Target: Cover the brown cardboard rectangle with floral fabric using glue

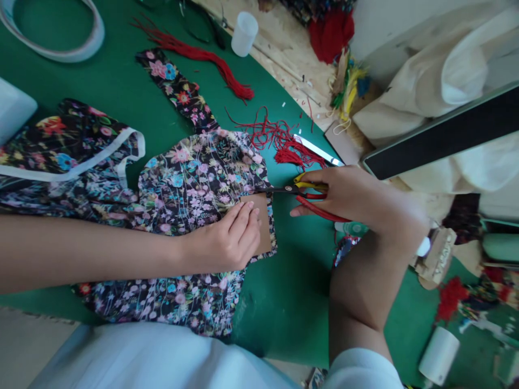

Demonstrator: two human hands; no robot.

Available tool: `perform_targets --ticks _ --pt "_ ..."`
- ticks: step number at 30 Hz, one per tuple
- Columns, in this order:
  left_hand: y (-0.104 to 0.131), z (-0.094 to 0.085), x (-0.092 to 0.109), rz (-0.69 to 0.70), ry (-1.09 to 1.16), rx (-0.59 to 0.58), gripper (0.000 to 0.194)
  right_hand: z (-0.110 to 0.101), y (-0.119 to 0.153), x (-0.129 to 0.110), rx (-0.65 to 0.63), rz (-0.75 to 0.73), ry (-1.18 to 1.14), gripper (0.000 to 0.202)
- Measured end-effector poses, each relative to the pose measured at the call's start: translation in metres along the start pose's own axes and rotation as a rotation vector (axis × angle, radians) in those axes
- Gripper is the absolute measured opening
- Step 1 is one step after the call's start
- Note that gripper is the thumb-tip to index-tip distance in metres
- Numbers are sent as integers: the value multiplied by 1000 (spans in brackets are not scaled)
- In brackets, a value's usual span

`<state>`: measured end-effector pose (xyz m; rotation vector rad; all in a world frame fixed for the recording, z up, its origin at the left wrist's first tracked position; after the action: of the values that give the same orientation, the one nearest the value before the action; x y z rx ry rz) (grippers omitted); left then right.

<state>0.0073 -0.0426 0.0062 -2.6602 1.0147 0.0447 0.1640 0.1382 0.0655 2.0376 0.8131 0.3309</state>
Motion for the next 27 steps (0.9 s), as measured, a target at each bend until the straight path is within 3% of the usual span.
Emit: perform_targets --ticks 14,22,27 --pt "-1 0 -1 4 -8 5 32 -4 -1 -8 22 3 100 66" --pt "0 1 0 -2 -19 -4 29 -1 -4 -2 42 36 137 59" --pt "-1 1 0 -8 -18 2 31 -2 -5 -2 43 51 159 44"
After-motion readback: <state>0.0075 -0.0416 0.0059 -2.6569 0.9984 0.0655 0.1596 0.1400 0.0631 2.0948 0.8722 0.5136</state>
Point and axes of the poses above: each hand's wrist, its own y-axis away from the middle knuckle, its own z-axis out of the palm, x = y × z, the point moved 2 cm from there along -y, towards the middle knuckle, and after that the axes turned 12 degrees about -x, right-handed, at the moved point
